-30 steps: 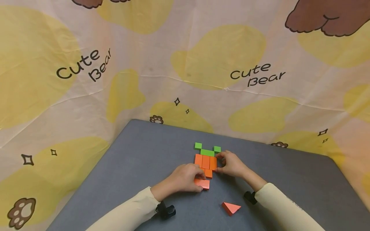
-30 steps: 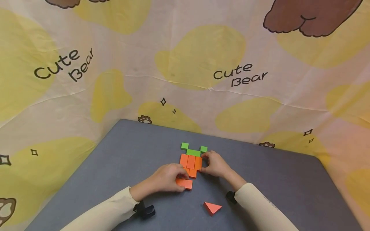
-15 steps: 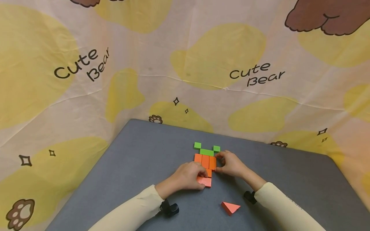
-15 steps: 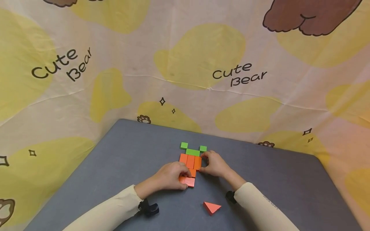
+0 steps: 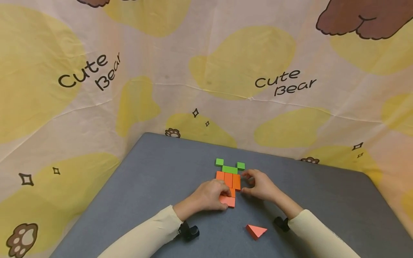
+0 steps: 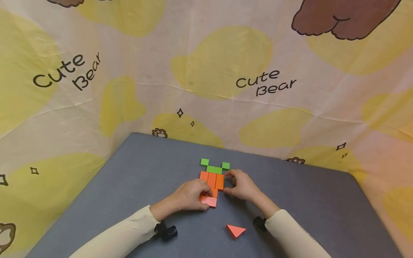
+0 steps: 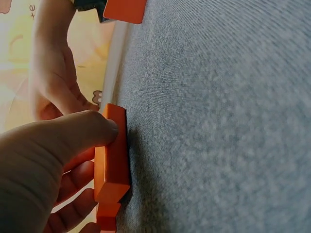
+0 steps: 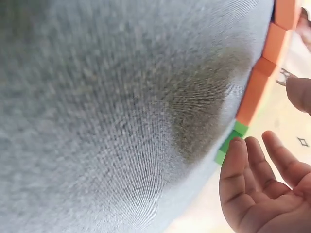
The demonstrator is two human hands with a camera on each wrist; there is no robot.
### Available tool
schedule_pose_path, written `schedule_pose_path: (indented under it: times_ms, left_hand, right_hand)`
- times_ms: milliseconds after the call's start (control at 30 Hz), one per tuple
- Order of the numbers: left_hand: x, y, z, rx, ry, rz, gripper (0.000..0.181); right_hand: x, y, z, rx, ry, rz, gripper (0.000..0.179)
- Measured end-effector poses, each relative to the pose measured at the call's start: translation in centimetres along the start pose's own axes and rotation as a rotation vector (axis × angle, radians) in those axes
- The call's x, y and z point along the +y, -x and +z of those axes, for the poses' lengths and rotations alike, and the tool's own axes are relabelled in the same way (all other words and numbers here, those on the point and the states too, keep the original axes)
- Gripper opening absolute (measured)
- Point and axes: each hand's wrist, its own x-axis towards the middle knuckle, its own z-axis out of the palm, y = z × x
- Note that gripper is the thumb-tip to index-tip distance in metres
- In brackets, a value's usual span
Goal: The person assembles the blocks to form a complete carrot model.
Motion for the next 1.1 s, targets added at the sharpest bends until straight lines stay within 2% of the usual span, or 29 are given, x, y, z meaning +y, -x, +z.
schedule_pose_path:
  times_ms: [233,433,567,700,867,1100]
  left_hand:
    - [0.0,0.1,0.2,-0.004,-0.002,-0.005,0.020]
    - [-0.4,0.1,0.3,0.018,0.028,0.004,0.019]
    - [-0.6,0.1,0.3,0.030,0.038,0.015,0.019]
    - [-0.6,0.1,0.3,0.026,0.037,0.017,0.020]
    - [-0.6,0.2,0.2,0.031,0.042,0.016,0.021]
    - [-0.6,0.2,0.2,0.035,0.051,0.018,0.020]
  right_hand:
    - [-0.6,3.3,-0.7,0.008,-0.063,-0.053,0.033]
    - [-1.6,6.4,-1.3,-0.023,-0.154,-0.052,0.025]
    - [-2.0,8.6,-1.2,-0.032,-0.199,-0.062,0.025]
    - [-2.2,10.6,-0.5,-0.076,-0.203,-0.066,0.029]
    - [-1.9,11.7,0.2,-0.114,-0.154,-0.111,0.034]
    - [-1.6,11.9,0.6,-0.123,-0.139,-0.141,0.032]
